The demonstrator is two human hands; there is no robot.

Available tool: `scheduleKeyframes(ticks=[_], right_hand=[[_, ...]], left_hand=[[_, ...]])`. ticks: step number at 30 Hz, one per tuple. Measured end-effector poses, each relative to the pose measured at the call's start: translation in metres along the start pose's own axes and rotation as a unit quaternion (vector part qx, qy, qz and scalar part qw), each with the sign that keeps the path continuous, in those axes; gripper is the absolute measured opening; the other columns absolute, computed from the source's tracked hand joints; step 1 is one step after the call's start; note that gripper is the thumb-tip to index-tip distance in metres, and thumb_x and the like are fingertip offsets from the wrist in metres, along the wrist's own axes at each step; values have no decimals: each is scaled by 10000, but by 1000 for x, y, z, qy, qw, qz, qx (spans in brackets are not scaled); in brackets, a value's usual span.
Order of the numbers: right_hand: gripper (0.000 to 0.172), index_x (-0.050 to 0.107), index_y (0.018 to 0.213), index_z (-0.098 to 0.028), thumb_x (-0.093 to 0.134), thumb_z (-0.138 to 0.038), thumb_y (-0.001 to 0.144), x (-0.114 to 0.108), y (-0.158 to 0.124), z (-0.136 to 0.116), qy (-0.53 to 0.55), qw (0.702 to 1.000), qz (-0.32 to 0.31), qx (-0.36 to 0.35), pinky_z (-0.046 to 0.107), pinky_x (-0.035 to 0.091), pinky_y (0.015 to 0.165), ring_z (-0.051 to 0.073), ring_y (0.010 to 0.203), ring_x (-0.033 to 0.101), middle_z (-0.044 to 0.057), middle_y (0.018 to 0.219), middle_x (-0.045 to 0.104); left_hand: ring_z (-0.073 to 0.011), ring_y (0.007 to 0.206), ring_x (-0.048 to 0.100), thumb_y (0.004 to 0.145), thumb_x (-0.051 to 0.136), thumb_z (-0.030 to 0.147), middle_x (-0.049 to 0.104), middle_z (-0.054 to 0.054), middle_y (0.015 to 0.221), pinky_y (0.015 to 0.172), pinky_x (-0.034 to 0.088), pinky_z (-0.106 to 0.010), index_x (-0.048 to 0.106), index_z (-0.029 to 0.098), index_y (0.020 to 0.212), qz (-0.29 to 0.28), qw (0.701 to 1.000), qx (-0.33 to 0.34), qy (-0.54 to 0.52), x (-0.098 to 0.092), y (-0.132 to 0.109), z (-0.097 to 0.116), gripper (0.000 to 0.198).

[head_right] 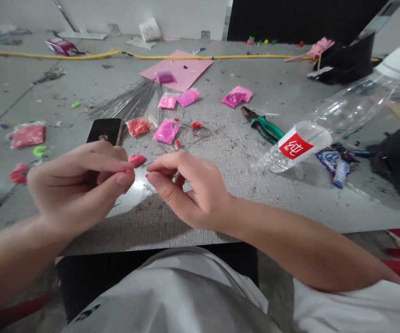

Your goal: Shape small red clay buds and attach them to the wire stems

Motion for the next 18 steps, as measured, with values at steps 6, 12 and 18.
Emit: scheduleKeyframes(ticks=[6, 12, 18], right_hand=[[160, 725, 1159, -245, 658, -249, 1013, 3, -2, 5, 40, 998, -24, 31, 251, 602, 682, 135, 874, 740, 23, 1007, 785], [187, 744, 1183, -249, 633, -246, 1033, 6, -3, 12, 105, 993, -29, 42, 225, 635, 647, 115, 811, 734, 16, 981, 801], [175, 772, 1148, -234, 659, -240, 1015, 7, 0, 17, 138, 989, -24, 45, 215, 650, 633, 117, 806, 741, 18, 954, 790]], left_hand=[[-137, 614, 540, 895, 737, 191, 554, 11, 670, 591, 467, -345, 762, 313, 960, 8, 1000, 10, 22, 1, -9, -3, 141], [-135, 642, 558, 917, 743, 215, 543, 17, 664, 643, 515, -351, 763, 301, 960, 12, 1000, 5, 16, 3, -9, 0, 98], [-98, 600, 543, 882, 773, 128, 528, 33, 635, 605, 521, -283, 788, 244, 956, 17, 998, 63, -6, 10, -5, -1, 139]])
Point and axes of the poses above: each hand's wrist, its own y-axis towards the middle knuckle, its own x-axis out of the palm, z = x × y, the point moved 5 cm from there along y, towards the middle knuckle
